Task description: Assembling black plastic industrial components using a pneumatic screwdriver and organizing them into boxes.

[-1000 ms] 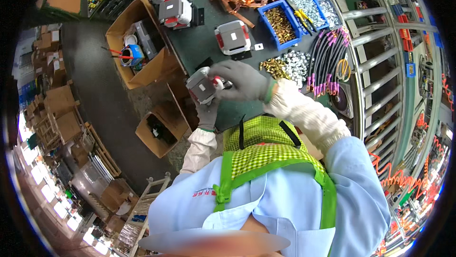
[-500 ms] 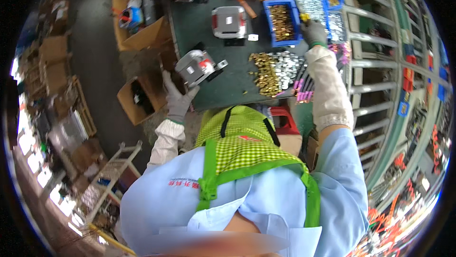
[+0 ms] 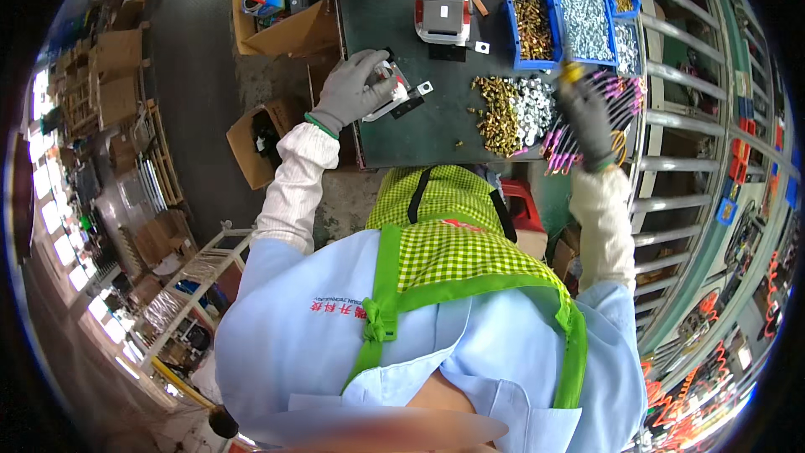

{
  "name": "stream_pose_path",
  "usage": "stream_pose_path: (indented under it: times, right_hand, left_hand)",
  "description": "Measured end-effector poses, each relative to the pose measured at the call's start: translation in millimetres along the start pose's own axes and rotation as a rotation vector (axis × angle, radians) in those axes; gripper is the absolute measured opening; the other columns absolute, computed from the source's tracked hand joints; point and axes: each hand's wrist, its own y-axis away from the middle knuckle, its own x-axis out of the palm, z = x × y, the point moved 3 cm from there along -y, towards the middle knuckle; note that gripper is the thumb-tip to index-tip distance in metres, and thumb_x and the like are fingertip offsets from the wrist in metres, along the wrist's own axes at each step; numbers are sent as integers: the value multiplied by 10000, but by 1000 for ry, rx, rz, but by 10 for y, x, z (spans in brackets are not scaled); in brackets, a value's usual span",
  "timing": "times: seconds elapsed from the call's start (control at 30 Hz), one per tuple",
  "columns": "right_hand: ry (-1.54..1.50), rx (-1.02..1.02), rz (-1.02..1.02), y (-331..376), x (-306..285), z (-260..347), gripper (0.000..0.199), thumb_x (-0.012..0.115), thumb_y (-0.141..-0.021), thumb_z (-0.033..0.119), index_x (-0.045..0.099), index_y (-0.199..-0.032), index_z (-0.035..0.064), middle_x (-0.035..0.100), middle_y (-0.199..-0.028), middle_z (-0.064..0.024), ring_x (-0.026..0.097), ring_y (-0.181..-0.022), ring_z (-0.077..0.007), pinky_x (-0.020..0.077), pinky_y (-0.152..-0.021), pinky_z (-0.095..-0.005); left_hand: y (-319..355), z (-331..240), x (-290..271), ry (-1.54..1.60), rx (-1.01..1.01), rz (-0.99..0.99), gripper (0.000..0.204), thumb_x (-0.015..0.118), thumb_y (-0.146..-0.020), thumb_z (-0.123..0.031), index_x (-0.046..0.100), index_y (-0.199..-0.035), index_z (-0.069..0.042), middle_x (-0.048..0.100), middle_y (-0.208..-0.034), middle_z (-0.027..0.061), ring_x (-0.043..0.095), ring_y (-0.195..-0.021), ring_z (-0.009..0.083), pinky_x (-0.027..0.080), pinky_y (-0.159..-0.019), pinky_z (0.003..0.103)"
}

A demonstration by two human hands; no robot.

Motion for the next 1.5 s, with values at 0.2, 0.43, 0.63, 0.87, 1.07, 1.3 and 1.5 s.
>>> stream_pose_path:
  times: [0.2, 0.43, 0.63, 0.87, 1.07, 1.3, 1.5]
  right_hand:
    - [-361, 253, 585, 875, 1423, -356, 400, 651, -913, 281, 612, -1196, 1, 652, -972, -37, 599, -763, -131, 500, -645, -262]
    - [-916, 720, 758, 629, 1983, -497, 369, 526, -818, 46, 563, -1177, -34, 638, -1062, -207, 650, -880, -267, 564, -796, -400]
    - [-1179, 728, 940, 526, 2037, -700, 376, 534, -846, 76, 571, -1206, -26, 611, -1188, -209, 648, -1007, -314, 551, -829, -477]
    - [-1262, 813, 908, 375, 1998, -750, 255, 524, -889, 95, 605, -1109, -4, 635, -1177, -183, 676, -949, -262, 592, -734, -434]
    - [-1105, 790, 812, 331, 1953, -565, 192, 556, -942, 211, 589, -1031, 45, 651, -1025, -128, 639, -767, -188, 570, -615, -348]
    - [-656, 773, 681, 319, 1977, -319, 260, 547, -986, 351, 546, -987, 92, 545, -783, -30, 513, -552, -122, 442, -438, -264]
    - [-288, 653, 732, 248, 1956, -216, 265, 527, -993, 343, 553, -1059, 88, 519, -738, -11, 499, -527, -112, 443, -426, -278]
  left_hand:
    - [0, -145, 31, -30, 110, -112, 364, 616, -890, -439, 673, -1105, -151, 638, -1191, 61, 599, -1103, 270, 318, -1063, 546]
    - [-43, -239, 61, -134, 117, -212, 301, 620, -897, -423, 693, -970, -141, 684, -1013, 46, 631, -986, 264, 326, -1047, 510]
    - [-62, -266, 61, -138, 191, -316, 318, 581, -920, -440, 685, -938, -140, 677, -971, 42, 632, -968, 249, 298, -1083, 493]
    - [-53, -247, 77, -149, 182, -255, 336, 549, -938, -452, 682, -971, -145, 676, -1006, 38, 621, -998, 260, 290, -1092, 501]
    - [-55, -269, 152, -209, 169, -266, 250, 622, -899, -377, 677, -966, -143, 661, -994, 22, 609, -1014, 247, 232, -1111, 552]
    - [-38, -276, 164, -229, 196, -298, 241, 648, -894, -338, 684, -929, -102, 665, -965, 75, 611, -1052, 283, 245, -1121, 519]
    - [-57, -300, 113, -157, 266, -327, 228, 691, -846, -311, 672, -941, -104, 660, -972, 54, 606, -1060, 275, 273, -1114, 525]
